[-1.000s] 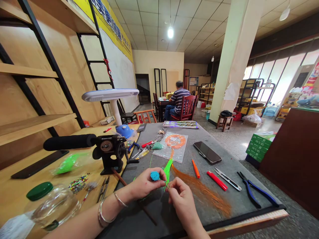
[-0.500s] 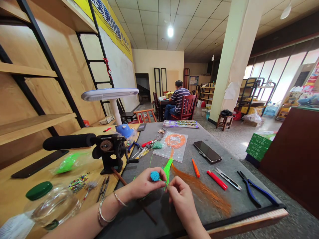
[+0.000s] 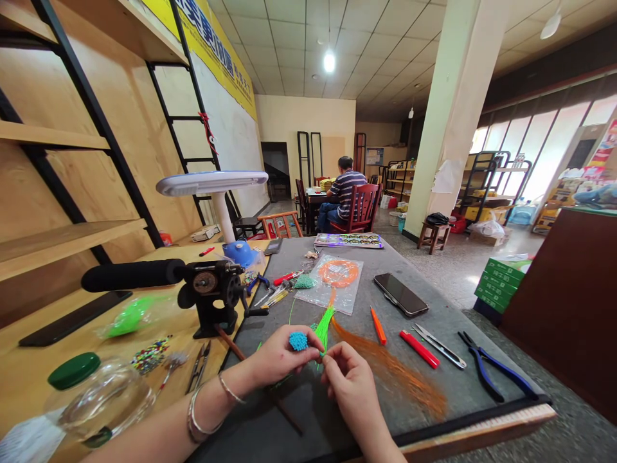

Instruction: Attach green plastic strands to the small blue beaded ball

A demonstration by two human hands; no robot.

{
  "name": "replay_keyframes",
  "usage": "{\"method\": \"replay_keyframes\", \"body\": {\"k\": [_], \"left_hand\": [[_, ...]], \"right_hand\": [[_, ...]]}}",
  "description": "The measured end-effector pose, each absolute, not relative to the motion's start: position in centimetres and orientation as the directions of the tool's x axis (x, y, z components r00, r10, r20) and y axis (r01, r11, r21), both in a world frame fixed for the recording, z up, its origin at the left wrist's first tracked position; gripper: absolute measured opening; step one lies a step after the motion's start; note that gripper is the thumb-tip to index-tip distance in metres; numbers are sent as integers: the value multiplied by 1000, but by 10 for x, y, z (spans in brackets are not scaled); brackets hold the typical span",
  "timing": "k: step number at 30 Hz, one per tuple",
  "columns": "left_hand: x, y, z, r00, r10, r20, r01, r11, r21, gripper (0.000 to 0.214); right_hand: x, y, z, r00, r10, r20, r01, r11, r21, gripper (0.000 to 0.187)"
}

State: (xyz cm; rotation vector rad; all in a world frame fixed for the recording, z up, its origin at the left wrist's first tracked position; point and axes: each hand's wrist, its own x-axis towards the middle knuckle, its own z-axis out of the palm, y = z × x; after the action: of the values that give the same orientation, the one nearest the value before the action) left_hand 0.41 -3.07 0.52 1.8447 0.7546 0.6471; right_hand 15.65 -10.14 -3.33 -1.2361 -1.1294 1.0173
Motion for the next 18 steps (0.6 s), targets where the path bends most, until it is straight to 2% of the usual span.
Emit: {"method": "replay_keyframes", "body": {"k": [6,10,14,18], "left_hand": [[6,-33,5,652,752,98,178,-278,944,23],[6,-33,7,640,762,95,181,-270,946,18],[5,-25,8,558,827,70,127,-168,978,18],[2,-16,9,452,877,165,168,-265,949,13]], "right_hand": [[153,-101,-34,165,982,94,-15,97,-995,48],[152,-101,-33,163,981,103,0,105,-994,47],[155,-100,-36,165,983,80,5,81,-997,42],[157,-99,-37,160,986,47,8,46,-999,37]]}}
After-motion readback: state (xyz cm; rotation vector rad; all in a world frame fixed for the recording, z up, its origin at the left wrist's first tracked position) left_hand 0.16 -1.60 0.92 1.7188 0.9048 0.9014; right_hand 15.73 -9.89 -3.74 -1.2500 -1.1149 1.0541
